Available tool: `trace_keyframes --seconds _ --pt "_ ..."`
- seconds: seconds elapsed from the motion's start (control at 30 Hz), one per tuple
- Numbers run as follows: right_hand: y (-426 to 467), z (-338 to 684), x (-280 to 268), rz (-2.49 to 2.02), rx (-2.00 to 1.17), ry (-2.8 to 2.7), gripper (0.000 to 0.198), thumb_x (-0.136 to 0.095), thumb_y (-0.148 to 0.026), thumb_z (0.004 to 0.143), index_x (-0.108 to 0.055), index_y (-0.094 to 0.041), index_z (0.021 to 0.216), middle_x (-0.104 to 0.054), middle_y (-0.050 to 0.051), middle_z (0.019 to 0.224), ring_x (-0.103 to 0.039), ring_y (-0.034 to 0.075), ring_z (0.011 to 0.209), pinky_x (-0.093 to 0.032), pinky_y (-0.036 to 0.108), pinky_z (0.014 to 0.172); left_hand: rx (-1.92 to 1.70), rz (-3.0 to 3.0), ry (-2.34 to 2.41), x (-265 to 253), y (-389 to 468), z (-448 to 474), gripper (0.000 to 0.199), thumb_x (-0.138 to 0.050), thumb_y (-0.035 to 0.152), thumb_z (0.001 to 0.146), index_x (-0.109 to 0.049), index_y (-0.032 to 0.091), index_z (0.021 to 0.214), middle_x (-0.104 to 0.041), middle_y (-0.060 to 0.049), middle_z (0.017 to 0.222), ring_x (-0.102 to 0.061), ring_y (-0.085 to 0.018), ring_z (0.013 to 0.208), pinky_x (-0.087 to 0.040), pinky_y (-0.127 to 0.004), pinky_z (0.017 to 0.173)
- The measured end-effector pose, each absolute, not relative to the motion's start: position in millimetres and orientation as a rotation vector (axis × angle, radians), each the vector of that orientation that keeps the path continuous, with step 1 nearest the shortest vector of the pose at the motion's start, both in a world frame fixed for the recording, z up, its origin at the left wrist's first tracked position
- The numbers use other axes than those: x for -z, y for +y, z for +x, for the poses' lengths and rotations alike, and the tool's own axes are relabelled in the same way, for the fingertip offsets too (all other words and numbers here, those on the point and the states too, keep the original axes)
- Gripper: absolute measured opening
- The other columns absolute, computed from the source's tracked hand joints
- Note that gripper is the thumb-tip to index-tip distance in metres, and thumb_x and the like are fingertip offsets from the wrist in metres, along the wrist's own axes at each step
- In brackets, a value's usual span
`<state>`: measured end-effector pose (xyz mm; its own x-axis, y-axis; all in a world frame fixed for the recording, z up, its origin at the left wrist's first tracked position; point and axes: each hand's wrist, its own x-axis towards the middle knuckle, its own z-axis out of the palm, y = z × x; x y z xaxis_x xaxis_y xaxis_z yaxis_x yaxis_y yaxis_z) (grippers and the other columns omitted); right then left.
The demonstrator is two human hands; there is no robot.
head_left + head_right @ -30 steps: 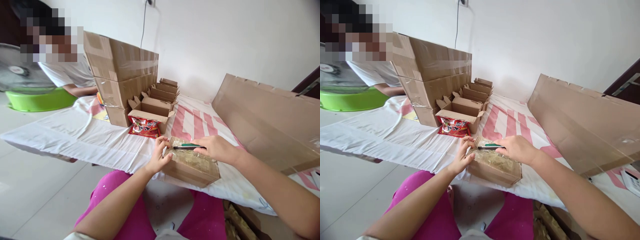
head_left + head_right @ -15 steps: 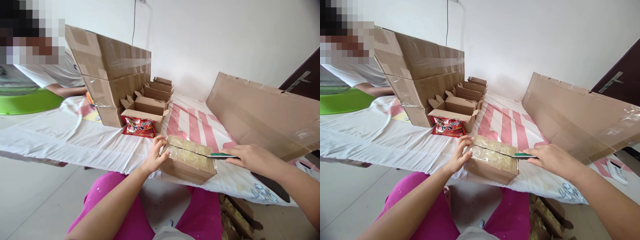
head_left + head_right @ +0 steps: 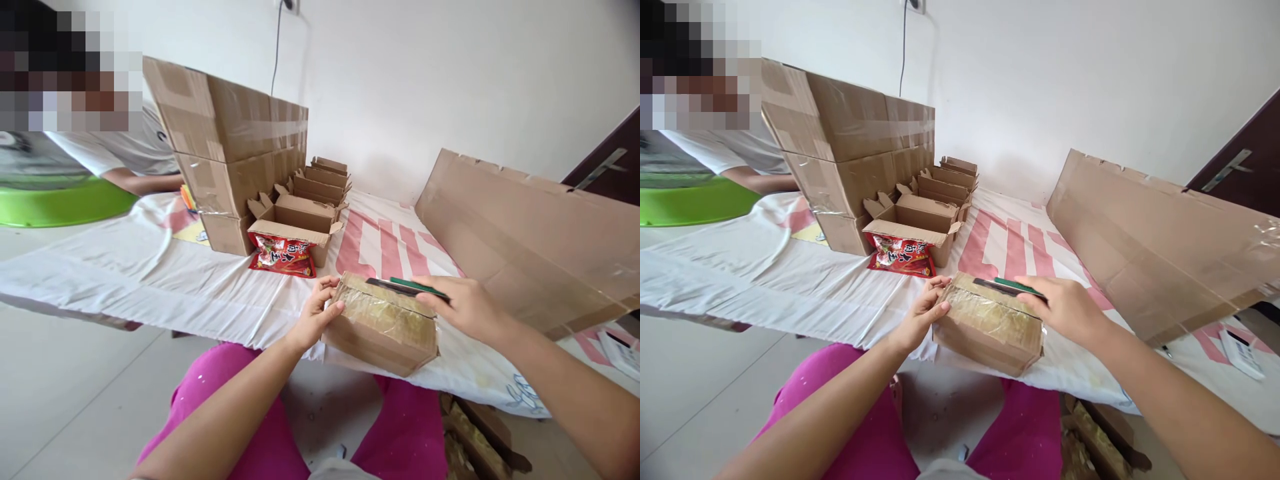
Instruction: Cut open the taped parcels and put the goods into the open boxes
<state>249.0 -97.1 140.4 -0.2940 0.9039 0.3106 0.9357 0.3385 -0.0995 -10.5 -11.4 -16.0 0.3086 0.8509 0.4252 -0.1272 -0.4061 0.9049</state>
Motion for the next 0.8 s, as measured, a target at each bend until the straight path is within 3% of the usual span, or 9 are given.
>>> trace_keyframes --seconds 0.3,0.47,0.63,0.8 --pt "-58 220 -134 -1.551 0.012 -2.601 0.034 -0.050 -0.038 0.094 -0.062 -0.026 0.124 -0.072 0.002 0.112 -0.068 0.021 0.097 -0.052 0.033 0.083 -1.294 1.676 0.676 17 -13 -12 0.041 -0.057 0.057 0.082 -0.054 0.018 0.070 -0.044 -0.010 0.120 -0.042 -0.027 0.123 -0.031 -0.045 0.110" --pt "-74 243 -146 -1.598 0.014 -2.833 0.027 -0.055 -0.037 0.090 -0.069 -0.031 0.112 -0.075 0.000 0.091 -0.069 0.019 0.079 -0.050 0.028 0.068 -1.255 1.659 0.676 14 -14 -12 0.041 -0.056 0.057 0.083 -0.055 0.018 0.073 -0.043 -0.011 0.120 -0.042 -0.027 0.124 -0.030 -0.045 0.111" --pt "-97 270 -158 -1.656 -0.014 -2.584 0.033 -0.049 -0.044 0.092 -0.067 -0.033 0.116 -0.073 -0.002 0.106 -0.069 0.020 0.090 -0.053 0.030 0.075 -1.252 1.660 0.662 15 -14 -11 0.043 -0.054 0.059 0.083 -0.056 0.018 0.071 -0.045 -0.012 0.122 -0.041 -0.028 0.126 -0.030 -0.048 0.112" --pt "-109 309 -152 -1.807 0.115 -2.116 0.038 -0.048 -0.048 0.090 -0.069 -0.027 0.114 -0.074 0.002 0.104 -0.071 0.022 0.080 -0.055 0.030 0.066 -1.252 1.602 0.599 16 -13 -12 0.043 -0.059 0.059 0.080 -0.055 0.018 0.070 -0.044 -0.012 0.130 -0.039 -0.029 0.131 -0.029 -0.049 0.112"
